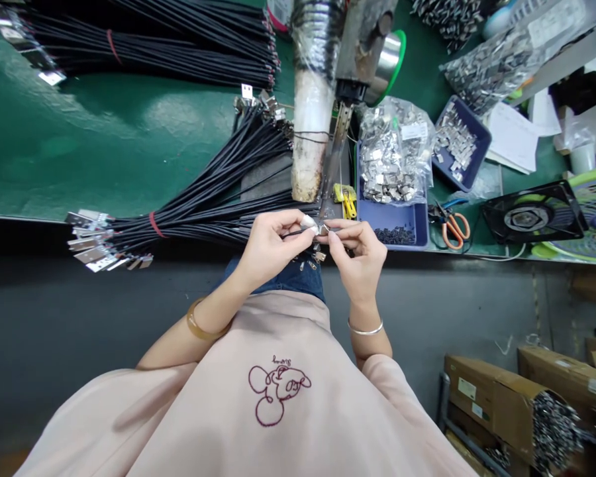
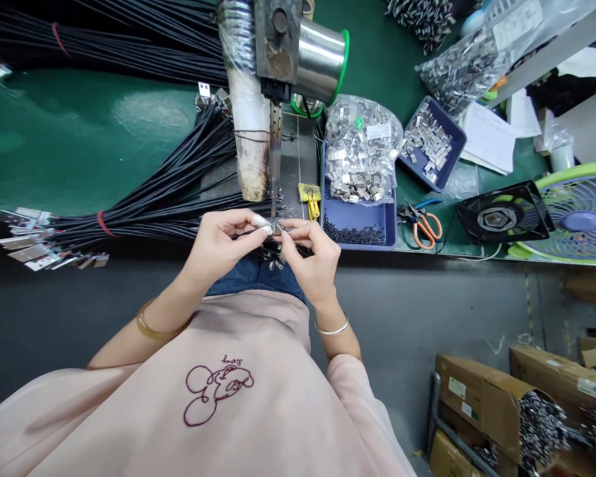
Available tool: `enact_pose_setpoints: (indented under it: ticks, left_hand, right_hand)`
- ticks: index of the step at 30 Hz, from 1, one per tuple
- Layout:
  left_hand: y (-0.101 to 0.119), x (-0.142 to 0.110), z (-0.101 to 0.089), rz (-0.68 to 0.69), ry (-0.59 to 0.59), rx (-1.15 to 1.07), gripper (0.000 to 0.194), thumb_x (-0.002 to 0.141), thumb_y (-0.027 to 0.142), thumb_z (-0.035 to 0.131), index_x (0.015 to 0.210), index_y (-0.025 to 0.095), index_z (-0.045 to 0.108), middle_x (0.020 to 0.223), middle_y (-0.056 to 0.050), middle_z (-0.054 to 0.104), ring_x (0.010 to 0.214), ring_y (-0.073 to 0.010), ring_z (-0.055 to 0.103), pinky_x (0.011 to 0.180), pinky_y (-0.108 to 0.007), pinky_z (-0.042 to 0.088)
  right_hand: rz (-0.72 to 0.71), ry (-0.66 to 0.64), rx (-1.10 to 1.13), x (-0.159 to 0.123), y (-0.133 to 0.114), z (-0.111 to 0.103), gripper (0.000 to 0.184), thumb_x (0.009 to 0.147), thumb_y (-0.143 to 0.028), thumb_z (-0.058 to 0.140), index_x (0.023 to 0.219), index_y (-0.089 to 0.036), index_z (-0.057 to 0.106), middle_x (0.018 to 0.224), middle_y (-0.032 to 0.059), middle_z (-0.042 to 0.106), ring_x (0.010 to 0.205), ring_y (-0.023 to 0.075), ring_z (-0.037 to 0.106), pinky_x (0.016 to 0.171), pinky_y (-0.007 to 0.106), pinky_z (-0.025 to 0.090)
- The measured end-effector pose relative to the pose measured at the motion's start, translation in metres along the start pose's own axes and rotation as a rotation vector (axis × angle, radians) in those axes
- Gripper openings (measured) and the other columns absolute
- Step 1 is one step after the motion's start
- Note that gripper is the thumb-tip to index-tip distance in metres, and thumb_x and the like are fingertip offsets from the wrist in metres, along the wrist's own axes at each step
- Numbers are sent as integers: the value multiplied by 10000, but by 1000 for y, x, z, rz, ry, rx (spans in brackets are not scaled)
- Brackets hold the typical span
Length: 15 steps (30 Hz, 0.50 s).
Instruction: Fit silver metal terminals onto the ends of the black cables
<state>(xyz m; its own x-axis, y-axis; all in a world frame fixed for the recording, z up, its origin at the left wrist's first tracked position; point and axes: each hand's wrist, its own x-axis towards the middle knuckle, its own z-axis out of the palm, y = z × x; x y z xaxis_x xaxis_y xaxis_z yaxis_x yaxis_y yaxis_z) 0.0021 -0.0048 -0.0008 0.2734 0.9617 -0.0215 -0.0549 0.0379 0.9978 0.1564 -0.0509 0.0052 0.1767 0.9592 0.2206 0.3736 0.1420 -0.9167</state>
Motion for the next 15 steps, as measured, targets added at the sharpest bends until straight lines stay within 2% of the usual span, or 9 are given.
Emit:
enact_pose_setpoints:
  ticks: [4,15]
  left_hand:
    - [-1,2,2,9,41,19,105,756,225,708,696,141,687,579,23,532,524,-66,432,499,-204,317]
    - [2,4,4,-2,82,35,108,740,235,702,685,148,667,568,26,523,527,-70,423,507,-215,314]
  right_hand:
    - [8,-38,-26,6,0,-2,108,891,-247,650,807,-205,595,1049,34,761,804,126,762,737,264,647]
    - [-20,-69,-39,19,-4,-3,83,878,-228,666,801,-205,646,945,12,753,761,113,738,712,251,655]
